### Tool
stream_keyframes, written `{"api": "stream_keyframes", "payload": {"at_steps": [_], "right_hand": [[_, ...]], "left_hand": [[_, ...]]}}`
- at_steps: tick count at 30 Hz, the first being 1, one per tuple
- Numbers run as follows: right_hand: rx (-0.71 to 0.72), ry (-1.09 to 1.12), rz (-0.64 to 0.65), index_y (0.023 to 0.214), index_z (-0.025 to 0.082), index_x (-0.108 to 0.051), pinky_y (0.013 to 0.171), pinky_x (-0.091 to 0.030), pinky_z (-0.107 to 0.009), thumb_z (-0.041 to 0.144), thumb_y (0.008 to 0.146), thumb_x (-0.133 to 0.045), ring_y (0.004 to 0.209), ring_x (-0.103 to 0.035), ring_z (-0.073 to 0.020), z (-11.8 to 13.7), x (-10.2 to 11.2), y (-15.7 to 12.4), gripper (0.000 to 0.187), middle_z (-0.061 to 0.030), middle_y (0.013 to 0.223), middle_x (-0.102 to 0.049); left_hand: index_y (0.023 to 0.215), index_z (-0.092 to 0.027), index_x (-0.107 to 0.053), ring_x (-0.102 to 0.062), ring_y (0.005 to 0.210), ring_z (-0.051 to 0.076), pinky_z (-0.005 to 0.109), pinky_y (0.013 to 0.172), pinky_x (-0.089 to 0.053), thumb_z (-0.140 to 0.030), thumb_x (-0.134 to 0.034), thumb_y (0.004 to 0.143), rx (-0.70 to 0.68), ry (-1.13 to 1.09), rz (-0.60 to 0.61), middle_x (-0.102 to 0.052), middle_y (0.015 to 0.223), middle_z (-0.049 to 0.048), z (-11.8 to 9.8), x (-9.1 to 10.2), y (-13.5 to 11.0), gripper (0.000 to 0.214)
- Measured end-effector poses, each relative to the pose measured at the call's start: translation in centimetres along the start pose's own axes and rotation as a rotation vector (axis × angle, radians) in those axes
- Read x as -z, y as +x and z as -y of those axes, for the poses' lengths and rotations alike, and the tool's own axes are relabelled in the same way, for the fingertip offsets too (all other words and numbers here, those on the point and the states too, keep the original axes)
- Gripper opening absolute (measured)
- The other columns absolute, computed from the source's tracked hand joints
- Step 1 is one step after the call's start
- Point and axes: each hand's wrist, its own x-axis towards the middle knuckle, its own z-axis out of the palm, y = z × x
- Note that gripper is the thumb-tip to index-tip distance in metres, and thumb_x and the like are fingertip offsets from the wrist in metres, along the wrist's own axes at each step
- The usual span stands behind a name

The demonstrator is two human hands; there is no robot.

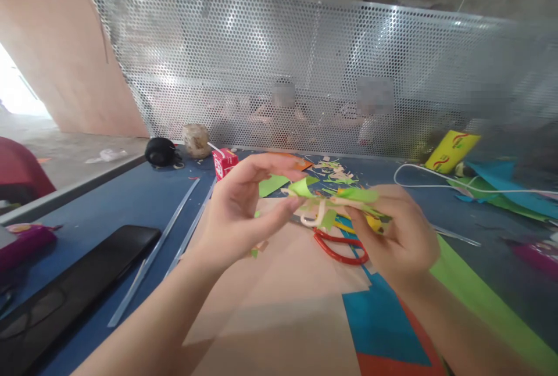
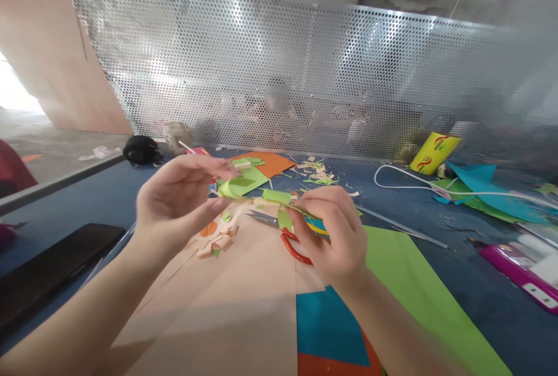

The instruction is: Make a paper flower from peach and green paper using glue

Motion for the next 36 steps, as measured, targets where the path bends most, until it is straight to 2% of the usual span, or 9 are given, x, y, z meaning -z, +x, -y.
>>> {"api": "stream_keyframes", "payload": {"at_steps": [4, 9, 14, 18, 22, 29, 36], "right_hand": [[0.111, -0.097, 0.029, 0.09, 0.026, -0.052, 0.065, -0.045, -0.036, 0.01, 0.069, -0.056, 0.076, -0.053, -0.0196, 0.2, 1.3, 0.5, 0.027, -0.0033, 0.081, -0.055], [0.208, -0.136, 0.011, 0.09, 0.023, -0.054, 0.066, -0.044, -0.036, 0.015, 0.071, -0.055, 0.077, -0.051, -0.0201, 0.7, 2.2, 0.6, 0.02, -0.0044, 0.08, -0.055], [0.156, -0.149, 0.054, 0.086, 0.027, -0.054, 0.065, -0.043, -0.035, 0.017, 0.075, -0.052, 0.074, -0.05, -0.0193, 1.1, 2.4, 0.9, 0.015, -0.0027, 0.076, -0.055], [0.205, -0.166, 0.04, 0.087, 0.026, -0.052, 0.065, -0.043, -0.034, 0.016, 0.073, -0.054, 0.074, -0.049, -0.0179, 1.1, 2.4, 1.1, 0.017, -0.0022, 0.077, -0.053], [0.189, -0.145, 0.043, 0.085, 0.025, -0.052, 0.065, -0.043, -0.034, 0.019, 0.075, -0.052, 0.074, -0.049, -0.0174, 1.1, 2.4, 1.3, 0.012, -0.003, 0.076, -0.053], [0.182, -0.132, 0.068, 0.084, 0.025, -0.053, 0.064, -0.042, -0.034, 0.02, 0.075, -0.053, 0.07, -0.05, -0.0173, 1.0, 2.3, 1.3, 0.01, -0.0027, 0.074, -0.054], [0.191, -0.098, 0.066, 0.089, 0.023, -0.052, 0.065, -0.042, -0.034, 0.017, 0.074, -0.054, 0.074, -0.048, -0.0176, 0.7, 2.3, 1.0, 0.017, -0.0037, 0.079, -0.052]], "left_hand": [[0.09, -0.026, -0.057, -0.057, 0.085, 0.023, 0.043, 0.077, -0.045, -0.018, -0.064, 0.063, -0.304, 0.204, 0.035, -0.063, 0.083, 0.003, -1.3, 0.4, -0.1, 0.029], [0.094, -0.032, -0.054, -0.058, 0.079, 0.022, 0.044, 0.074, -0.045, -0.014, -0.061, 0.063, -0.436, 0.394, 0.124, -0.065, 0.081, -0.0008, -2.8, 0.8, -0.3, 0.037], [0.096, -0.036, -0.052, -0.058, 0.079, 0.021, 0.041, 0.072, -0.045, -0.011, -0.059, 0.062, -0.439, 0.451, 0.141, -0.064, 0.074, -0.003, -4.0, 0.6, -0.2, 0.043], [0.094, -0.04, -0.051, -0.056, 0.079, 0.019, 0.039, 0.073, -0.044, -0.008, -0.061, 0.057, -0.448, 0.48, 0.112, -0.063, 0.072, -0.0049, -4.2, 0.2, -0.2, 0.05], [0.094, -0.042, -0.053, -0.056, 0.074, 0.02, 0.042, 0.071, -0.043, -0.006, -0.06, 0.054, -0.455, 0.515, 0.101, -0.064, 0.071, -0.0068, -4.2, 0.2, -0.3, 0.054], [0.095, -0.04, -0.054, -0.058, 0.075, 0.023, 0.044, 0.072, -0.043, -0.014, -0.058, 0.061, -0.433, 0.562, 0.137, -0.065, 0.07, -0.0039, -4.0, 0.4, -0.3, 0.043], [0.094, -0.039, -0.054, -0.058, 0.072, 0.022, 0.043, 0.072, -0.043, -0.012, -0.059, 0.06, -0.443, 0.572, 0.141, -0.064, 0.067, -0.0045, -4.3, 0.3, -0.1, 0.043]]}}
